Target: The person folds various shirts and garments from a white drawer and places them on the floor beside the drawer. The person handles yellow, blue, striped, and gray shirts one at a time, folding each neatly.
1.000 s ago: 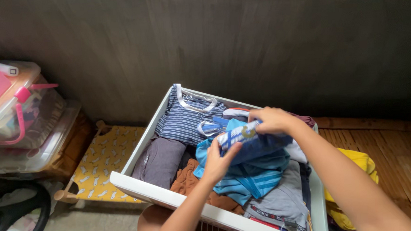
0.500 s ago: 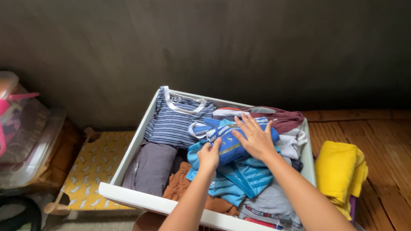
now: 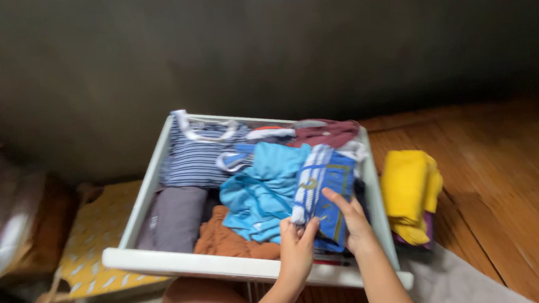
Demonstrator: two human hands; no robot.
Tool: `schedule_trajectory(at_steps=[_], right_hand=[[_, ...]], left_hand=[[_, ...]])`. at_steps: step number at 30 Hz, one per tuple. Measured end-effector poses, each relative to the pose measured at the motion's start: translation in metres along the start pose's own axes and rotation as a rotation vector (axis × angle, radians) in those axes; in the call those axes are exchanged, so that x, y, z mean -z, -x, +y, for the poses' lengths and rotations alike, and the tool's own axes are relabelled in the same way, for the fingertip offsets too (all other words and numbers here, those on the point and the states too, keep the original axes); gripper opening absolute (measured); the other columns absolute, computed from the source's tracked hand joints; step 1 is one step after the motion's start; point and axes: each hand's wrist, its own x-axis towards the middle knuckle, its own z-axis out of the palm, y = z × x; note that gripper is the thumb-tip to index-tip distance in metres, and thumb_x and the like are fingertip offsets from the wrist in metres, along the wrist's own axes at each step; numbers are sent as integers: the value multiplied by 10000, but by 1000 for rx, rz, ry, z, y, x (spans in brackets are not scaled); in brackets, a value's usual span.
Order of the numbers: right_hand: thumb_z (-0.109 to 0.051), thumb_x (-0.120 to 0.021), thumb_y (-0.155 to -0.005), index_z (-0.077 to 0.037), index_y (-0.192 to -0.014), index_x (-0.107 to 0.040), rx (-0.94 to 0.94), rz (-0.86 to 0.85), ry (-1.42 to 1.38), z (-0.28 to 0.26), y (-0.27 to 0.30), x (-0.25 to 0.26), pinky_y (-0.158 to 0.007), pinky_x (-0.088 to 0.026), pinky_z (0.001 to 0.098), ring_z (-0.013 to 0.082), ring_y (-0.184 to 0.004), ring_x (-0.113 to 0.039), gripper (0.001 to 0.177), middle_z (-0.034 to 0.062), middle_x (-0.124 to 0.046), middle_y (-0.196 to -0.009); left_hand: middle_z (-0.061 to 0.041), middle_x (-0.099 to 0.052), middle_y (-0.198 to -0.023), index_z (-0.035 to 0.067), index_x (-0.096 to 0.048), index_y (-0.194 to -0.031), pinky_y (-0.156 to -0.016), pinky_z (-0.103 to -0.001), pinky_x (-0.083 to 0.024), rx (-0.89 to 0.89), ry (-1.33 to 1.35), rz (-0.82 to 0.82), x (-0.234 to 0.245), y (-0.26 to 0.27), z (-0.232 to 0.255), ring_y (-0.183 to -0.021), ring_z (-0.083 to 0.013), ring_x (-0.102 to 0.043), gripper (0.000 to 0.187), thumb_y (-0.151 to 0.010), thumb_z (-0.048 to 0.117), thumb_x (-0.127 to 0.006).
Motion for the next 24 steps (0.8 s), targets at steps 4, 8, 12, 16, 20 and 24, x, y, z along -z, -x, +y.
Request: schedule_trajectory(at_steps=[4, 8, 12, 16, 20, 24], right_hand=[[-150, -784, -781, -74, -1265, -616, 1, 29, 49, -6, 23, 26, -830, -581, 368, 198, -941, -715, 518, 66, -728, -1099], [-115, -796, -771, 4, -1159, -717, 203, 204, 276, -29, 26, 101, -871, -590, 354, 207, -972, -707, 413, 90, -736, -1119], [-164, -761, -835, 6, -1196, -701, 248, 308, 219, -98, 21, 224, -821, -590, 411, 274, -898, -698, 404, 151, -723, -1105], [-110, -773, -799, -28, -1278, -636, 190, 383, 290, -122, 11, 330, -895, -579, 393, 228, -1006, -712, 505, 111, -725, -1174], [-98, -783, -792, -19, -1317, -603, 7, 442, 311, -102, -12, 400, -900, -567, 452, 259, -1020, -708, 561, 152, -709, -1200], [-165, -773, -795, -63, -1397, -540, -63, 368, 257, -75, -39, 441, -925, -560, 459, 280, -1074, -690, 653, 153, -691, -1244]], left_hand=[[-54, -500, -1105, -67, -692, -1071, -716, -264, -512, -206, -108, -175, -6, 28, 13, -814, -70, -579, 249, -946, 142, -746], [-45, -461, -1208, 3, -671, -1120, -741, -267, -545, -84, -242, -528, -19, 46, 38, -910, -121, -642, 259, -934, 175, -723], [-80, -506, -1207, 77, -655, -1205, -801, -269, -559, -199, -377, -557, -26, 41, 51, -1071, -177, -600, 260, -972, 192, -675], [-94, -523, -1179, 81, -661, -1177, -708, -280, -564, -194, -430, -491, -34, 11, 41, -1037, -208, -659, 246, -962, 201, -660], [-90, -543, -1176, 83, -655, -1169, -646, -286, -518, -206, -498, -444, -42, -15, 29, -1065, -207, -703, 244, -947, 184, -650], [-94, -545, -1192, 82, -662, -1173, -663, -278, -527, -221, -532, -415, -49, -30, 18, -1060, -213, -698, 249, -940, 171, -650]])
